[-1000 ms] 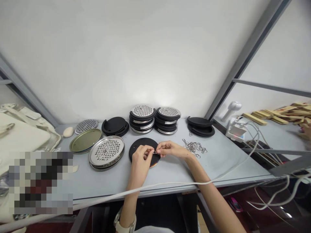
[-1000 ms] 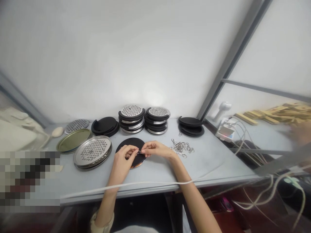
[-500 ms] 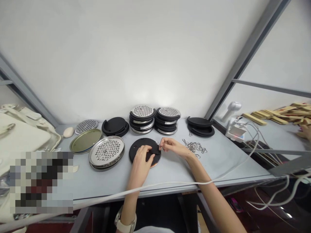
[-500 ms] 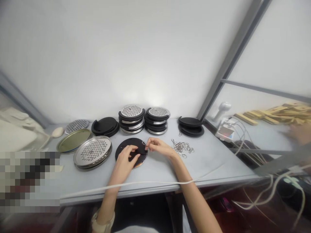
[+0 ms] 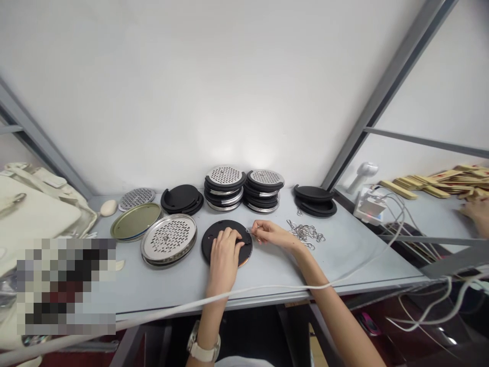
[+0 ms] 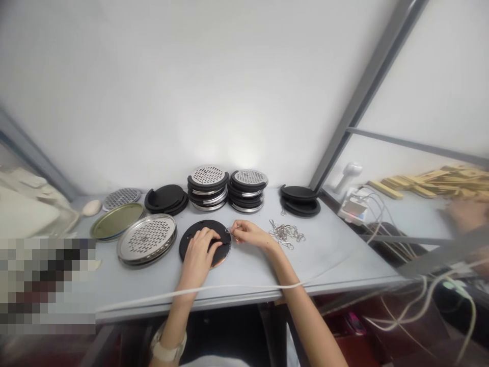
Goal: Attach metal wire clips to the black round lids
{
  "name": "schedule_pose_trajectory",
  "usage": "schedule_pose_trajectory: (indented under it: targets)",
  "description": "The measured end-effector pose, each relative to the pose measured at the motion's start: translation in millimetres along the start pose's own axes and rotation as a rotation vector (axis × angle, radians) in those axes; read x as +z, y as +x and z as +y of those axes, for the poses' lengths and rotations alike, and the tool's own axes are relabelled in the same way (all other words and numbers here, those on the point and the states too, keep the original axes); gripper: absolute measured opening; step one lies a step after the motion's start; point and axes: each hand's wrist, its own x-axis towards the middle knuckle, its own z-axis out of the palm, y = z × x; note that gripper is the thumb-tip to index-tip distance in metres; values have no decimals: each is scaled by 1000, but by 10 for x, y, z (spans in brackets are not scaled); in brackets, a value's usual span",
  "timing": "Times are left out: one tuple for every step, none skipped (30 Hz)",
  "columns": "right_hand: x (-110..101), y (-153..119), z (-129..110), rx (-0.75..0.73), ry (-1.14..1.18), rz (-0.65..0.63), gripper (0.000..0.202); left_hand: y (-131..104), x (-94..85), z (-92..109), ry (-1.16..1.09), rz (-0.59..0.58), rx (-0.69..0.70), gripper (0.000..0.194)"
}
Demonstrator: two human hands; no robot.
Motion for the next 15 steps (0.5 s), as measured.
schedule_pose_trajectory:
  targets:
    - [1,7,11,-2,-12,-9,21,-8,3,10,41,5,-6,6]
    - [1,13,21,-4,-22,-21,25,-13,6,16,80,8,-17,5]
    - [2,18,29,-4,-31,-34,28,-17,8,20,114,12,-33,4]
    - [3,21,35,-3,-36,-49,31,-18,9,19,138,20,-51,4]
    - [4,23,40,-2,-38,-62,33,-19,9,16,150,30,-67,5]
    - [5,24,42,-4,-39,-71,35,-19,10,10,151,38,-76,5]
    - [5,23,44,-6,-41,-79,37,-19,11,2,141,45,-79,6]
    - [6,22,46,-11,-45,-84,38,-20,14,-8,125,50,-78,6]
    - [8,20,47,-19,-49,-86,39,-21,19,-18,105,51,-75,7]
    - [11,18,48,-28,-53,-86,40,-21,27,-29,83,53,-74,7]
    - [17,17,48,-39,-55,-84,40,-21,36,-40,60,54,-73,7]
    - [26,17,47,-53,-54,-78,40,-21,46,-50,34,54,-70,7]
    - [38,19,45,-68,-49,-70,40,-20,56,-60,7,49,-62,6]
    - [52,21,43,-82,-43,-60,40,-18,64,-69,-21,41,-48,5]
    - [68,25,41,-93,-36,-53,40,-17,70,-78,-48,32,-32,6]
